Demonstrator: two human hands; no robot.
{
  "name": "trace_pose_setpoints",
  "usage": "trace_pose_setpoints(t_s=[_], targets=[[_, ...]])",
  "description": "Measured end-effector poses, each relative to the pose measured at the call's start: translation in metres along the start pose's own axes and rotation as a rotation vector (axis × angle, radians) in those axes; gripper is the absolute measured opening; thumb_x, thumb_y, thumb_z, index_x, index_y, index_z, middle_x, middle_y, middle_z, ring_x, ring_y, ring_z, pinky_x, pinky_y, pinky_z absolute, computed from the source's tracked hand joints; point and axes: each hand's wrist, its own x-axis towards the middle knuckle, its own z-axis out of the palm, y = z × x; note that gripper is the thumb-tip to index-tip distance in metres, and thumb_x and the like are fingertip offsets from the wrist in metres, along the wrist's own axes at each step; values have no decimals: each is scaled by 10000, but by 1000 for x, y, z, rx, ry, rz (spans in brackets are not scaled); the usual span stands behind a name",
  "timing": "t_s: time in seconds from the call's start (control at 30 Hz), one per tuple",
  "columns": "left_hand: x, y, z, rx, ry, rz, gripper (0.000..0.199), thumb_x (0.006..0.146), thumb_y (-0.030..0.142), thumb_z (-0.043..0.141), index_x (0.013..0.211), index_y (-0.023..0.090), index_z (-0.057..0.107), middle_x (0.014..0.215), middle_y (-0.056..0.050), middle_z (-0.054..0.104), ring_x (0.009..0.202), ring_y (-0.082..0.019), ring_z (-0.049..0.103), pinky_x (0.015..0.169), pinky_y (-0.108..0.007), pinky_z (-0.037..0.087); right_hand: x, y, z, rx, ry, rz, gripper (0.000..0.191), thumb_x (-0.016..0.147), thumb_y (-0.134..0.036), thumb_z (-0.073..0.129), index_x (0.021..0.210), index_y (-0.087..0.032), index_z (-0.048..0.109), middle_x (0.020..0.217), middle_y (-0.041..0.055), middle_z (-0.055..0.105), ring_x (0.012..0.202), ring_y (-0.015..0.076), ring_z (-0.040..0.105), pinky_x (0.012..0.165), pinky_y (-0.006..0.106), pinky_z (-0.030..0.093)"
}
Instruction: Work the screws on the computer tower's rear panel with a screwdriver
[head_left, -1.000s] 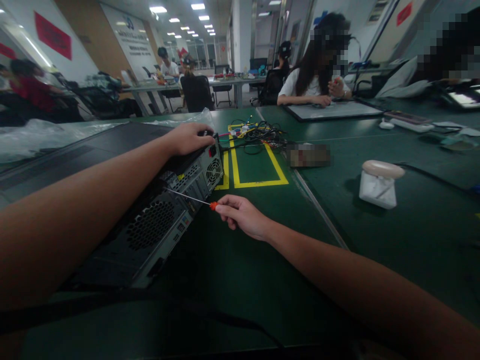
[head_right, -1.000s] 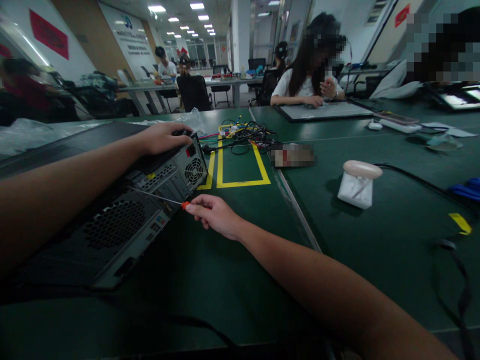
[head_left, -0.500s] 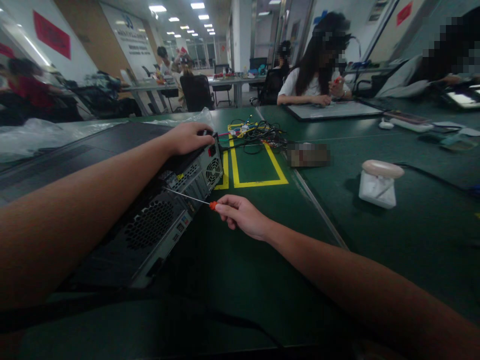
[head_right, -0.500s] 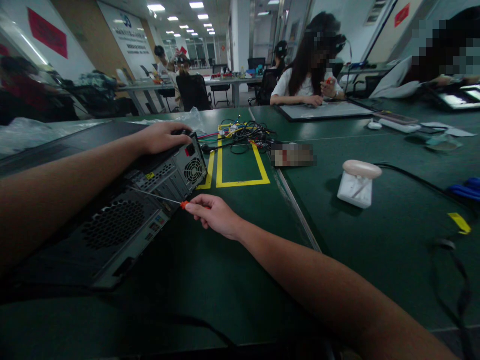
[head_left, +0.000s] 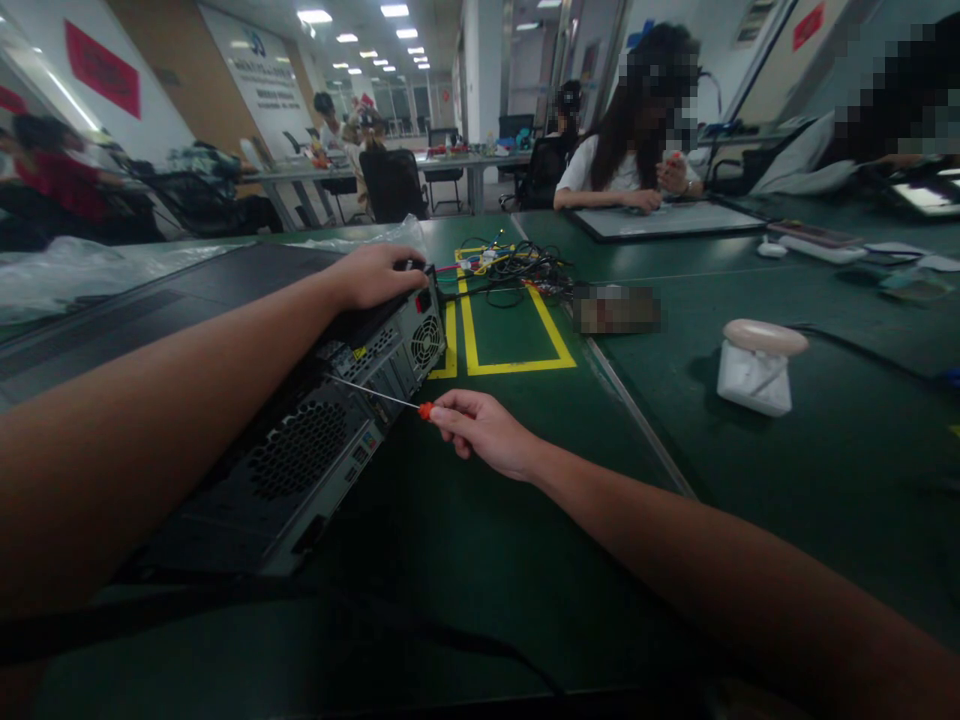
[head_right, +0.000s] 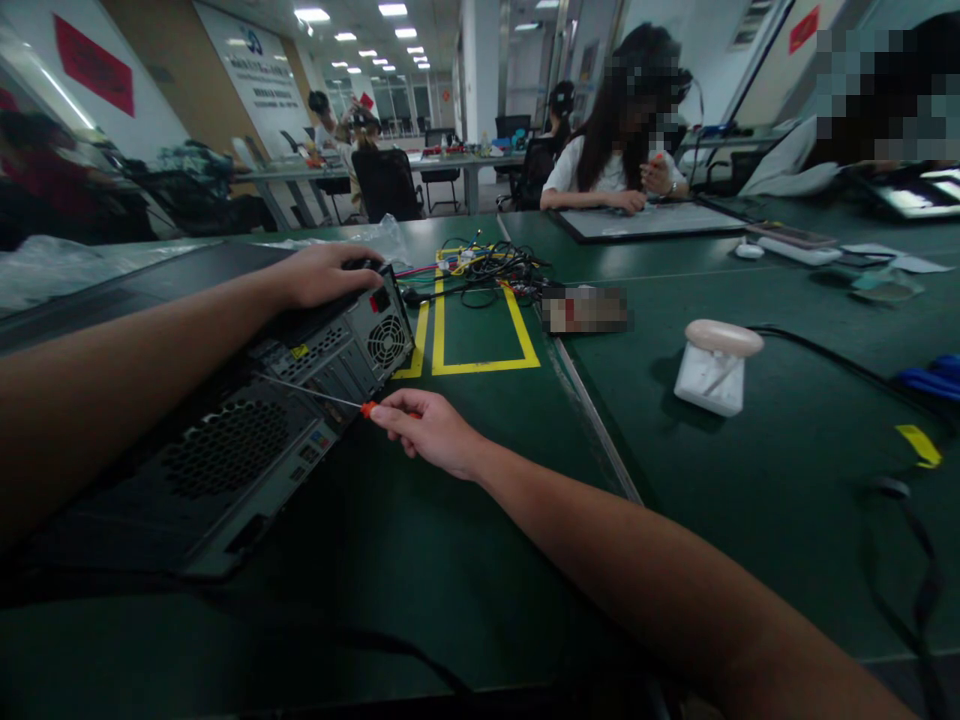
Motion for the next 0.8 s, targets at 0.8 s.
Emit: trace_pose_setpoints(t_s=[0.8], targets=[[-2, 5, -2, 5, -10, -23, 758, 905, 619, 497, 1508, 215, 713, 1489, -128, 718, 1367, -382, 647, 1186, -466, 471, -3, -6, 3, -6, -31, 38, 368, 1005, -509, 761, 870, -170, 704, 640, -60, 557, 539, 73, 441, 489, 204, 323]])
